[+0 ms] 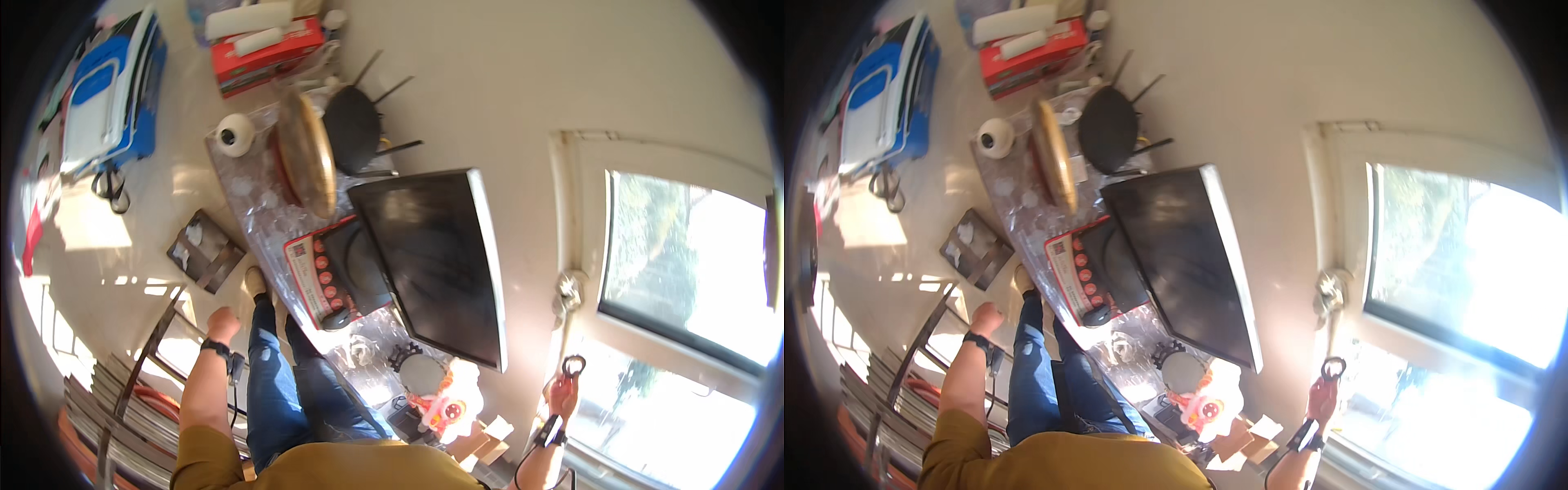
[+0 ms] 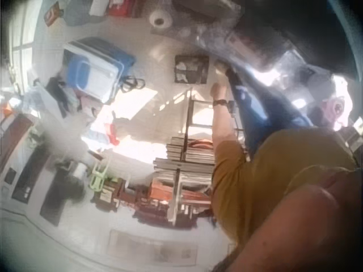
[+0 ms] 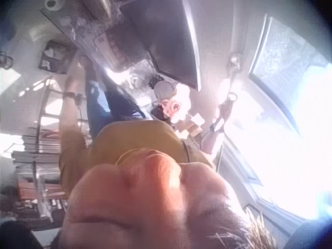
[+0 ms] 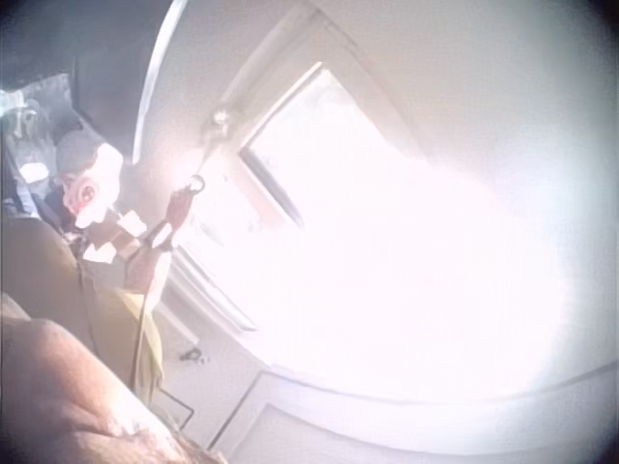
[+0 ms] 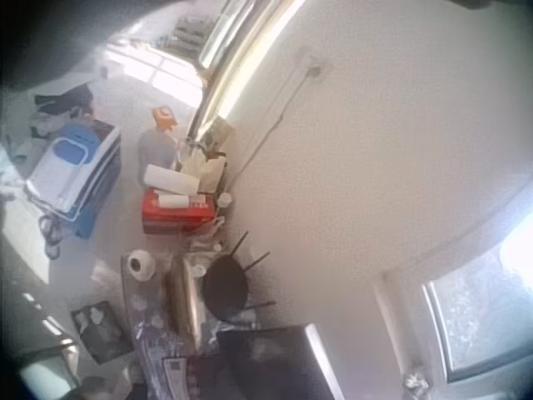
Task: The person cleans a window and its frame using a cloth. They climb a ladder to reach the upper parts of the window, wipe the glass and frame, and then descend to continue cleaning lower sections.
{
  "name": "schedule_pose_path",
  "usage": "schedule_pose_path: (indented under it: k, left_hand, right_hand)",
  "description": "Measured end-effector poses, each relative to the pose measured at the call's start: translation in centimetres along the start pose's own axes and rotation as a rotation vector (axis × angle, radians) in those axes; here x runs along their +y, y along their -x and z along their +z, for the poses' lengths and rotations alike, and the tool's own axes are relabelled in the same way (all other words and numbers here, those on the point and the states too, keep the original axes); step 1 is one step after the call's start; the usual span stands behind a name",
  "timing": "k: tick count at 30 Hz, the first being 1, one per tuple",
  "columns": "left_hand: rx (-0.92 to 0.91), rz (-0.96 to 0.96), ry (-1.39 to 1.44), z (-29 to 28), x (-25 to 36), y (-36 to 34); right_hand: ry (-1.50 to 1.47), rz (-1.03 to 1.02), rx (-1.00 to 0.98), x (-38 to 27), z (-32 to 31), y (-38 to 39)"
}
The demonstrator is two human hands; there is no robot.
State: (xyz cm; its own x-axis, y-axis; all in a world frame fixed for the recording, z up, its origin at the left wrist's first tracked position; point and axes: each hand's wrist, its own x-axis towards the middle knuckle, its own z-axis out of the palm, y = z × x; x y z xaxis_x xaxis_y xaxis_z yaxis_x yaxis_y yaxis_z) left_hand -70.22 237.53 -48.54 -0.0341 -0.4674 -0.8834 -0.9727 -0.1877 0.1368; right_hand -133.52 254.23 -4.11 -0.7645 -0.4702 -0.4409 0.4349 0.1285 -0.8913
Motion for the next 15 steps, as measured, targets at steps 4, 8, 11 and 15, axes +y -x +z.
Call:
schedule_pose_path:
  k: [4,8,11,15]
  left_hand:
    - [-0.162,0.101,0.144,-9.2,4.5,9.6]
    - [0.063,0.5,0.268,-18.4,12.6,23.0]
    - [0.036,0.79,0.422,-21.9,20.0,32.1]
    - [-0.196,1.049,0.798,-20.8,28.8,39.8]
  right_hand:
    - [0.122,-0.127,-0.258,-4.1,3.3,4.9]
    - [0.195,-0.075,-0.581,-4.1,8.2,8.5]
    - [0.389,-0.17,-0.892,-3.3,12.9,9.1]
    - [0.649,-0.514,-0.977,-1.6,18.6,11.2]
